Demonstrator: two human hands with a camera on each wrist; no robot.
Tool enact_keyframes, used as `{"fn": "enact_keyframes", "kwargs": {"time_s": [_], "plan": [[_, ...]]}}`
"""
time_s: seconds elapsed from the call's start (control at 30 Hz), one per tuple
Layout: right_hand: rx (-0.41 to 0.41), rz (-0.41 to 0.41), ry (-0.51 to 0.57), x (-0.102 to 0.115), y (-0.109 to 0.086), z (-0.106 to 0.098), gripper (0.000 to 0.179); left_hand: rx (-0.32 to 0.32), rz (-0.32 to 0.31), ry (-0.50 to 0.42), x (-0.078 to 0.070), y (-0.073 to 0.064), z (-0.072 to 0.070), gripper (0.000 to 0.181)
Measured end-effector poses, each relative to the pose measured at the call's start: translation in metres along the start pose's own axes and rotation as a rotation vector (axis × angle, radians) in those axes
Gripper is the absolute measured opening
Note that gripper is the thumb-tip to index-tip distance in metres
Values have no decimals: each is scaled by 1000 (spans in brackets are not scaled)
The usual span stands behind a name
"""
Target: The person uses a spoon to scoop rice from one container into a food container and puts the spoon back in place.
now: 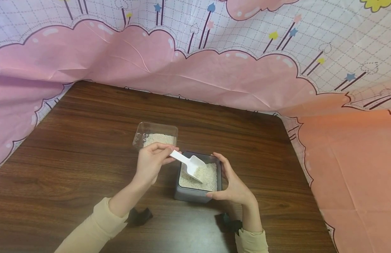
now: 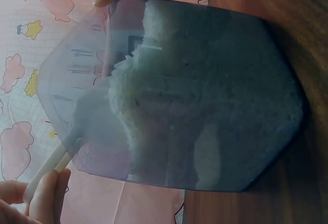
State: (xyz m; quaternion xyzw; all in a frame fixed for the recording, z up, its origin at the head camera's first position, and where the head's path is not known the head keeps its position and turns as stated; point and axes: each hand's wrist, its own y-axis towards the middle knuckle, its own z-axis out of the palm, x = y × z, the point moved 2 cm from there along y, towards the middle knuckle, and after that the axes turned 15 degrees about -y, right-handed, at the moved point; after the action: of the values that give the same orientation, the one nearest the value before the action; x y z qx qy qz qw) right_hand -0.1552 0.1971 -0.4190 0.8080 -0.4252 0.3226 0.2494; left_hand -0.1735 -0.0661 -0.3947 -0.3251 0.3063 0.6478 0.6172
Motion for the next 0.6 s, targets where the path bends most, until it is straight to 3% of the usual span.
{"fn": "enact_keyframes", "kwargs": {"time_s": [0.13,0.3,0.6], "plan": [[-2,-2,7,0,0,0,113,-30,7,-43,1,0,-4,16],[-5,0,6,0,0,1,112,-78,-26,-67,2,-1,-9,18],[-10,-1,3,2,1,1,114,-89,-98,-149,-3,-1,-12,20]]}}
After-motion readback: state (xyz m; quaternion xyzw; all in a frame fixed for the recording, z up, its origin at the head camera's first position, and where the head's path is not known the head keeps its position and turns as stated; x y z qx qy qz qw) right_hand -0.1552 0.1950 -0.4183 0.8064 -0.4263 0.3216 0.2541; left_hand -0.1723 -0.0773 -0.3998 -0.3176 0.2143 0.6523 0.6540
